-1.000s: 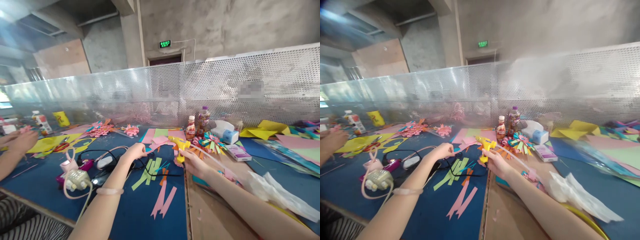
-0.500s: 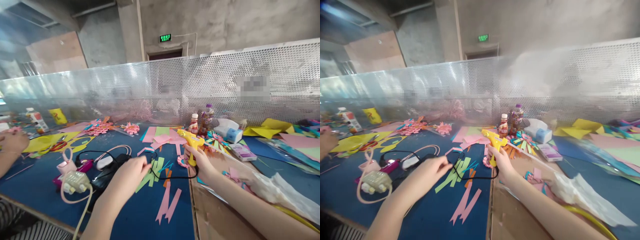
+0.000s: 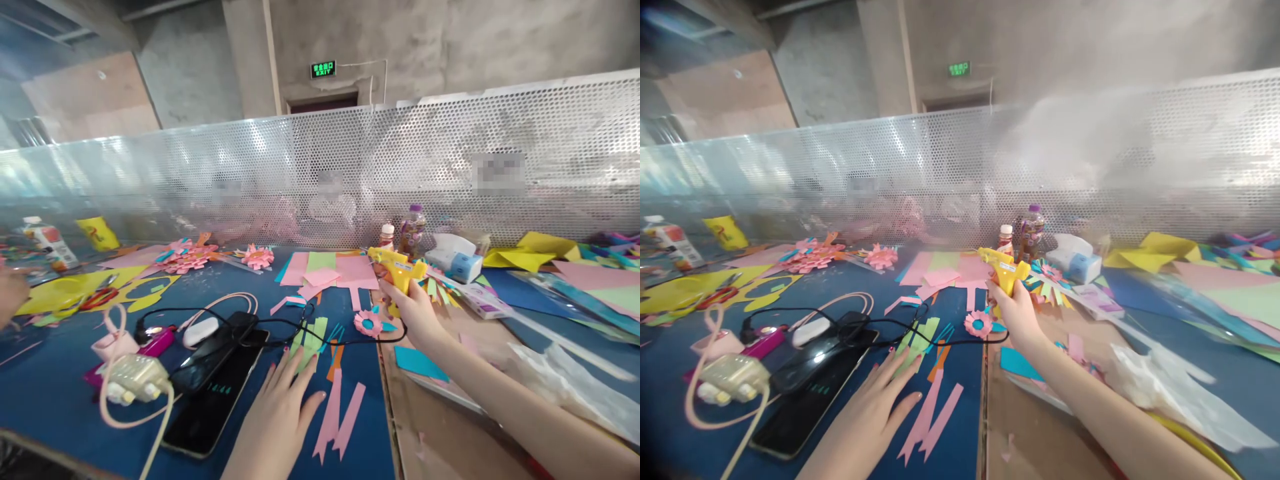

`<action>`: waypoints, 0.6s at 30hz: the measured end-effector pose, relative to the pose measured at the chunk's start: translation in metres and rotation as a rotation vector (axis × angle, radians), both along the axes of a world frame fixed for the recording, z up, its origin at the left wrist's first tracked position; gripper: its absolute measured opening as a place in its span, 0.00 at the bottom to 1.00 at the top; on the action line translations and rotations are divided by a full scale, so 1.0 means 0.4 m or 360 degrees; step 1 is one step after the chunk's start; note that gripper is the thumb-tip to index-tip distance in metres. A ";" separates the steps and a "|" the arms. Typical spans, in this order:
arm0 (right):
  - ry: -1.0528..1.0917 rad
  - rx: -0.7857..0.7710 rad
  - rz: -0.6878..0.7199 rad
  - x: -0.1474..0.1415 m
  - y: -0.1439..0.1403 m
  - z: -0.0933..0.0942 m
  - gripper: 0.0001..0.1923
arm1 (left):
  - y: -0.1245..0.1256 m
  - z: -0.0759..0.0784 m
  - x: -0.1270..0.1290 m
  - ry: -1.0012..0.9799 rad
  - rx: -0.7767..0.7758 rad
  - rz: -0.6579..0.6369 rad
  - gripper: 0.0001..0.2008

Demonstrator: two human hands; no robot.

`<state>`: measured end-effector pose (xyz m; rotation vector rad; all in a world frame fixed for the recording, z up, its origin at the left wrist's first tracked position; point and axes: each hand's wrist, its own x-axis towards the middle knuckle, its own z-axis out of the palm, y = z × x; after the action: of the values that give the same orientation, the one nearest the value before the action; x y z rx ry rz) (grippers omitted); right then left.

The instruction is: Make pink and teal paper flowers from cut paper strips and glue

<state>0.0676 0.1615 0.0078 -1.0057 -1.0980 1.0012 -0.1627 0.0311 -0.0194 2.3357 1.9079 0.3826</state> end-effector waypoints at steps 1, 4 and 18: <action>-0.0145 0.0029 0.0046 0.004 -0.006 0.011 0.13 | -0.007 -0.001 -0.003 0.0004 -0.0015 0.0010 0.24; -0.0615 0.0156 0.0284 0.011 -0.028 0.049 0.11 | -0.037 -0.006 -0.013 0.0015 -0.0063 0.0006 0.24; -0.0950 0.0221 0.1024 0.010 -0.054 0.056 0.13 | -0.005 0.026 0.031 0.0029 -0.0137 -0.0023 0.27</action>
<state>0.0715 0.1400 0.0302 -0.8696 -2.0447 1.1288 -0.1504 0.0292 -0.0090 2.3047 1.8745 0.2730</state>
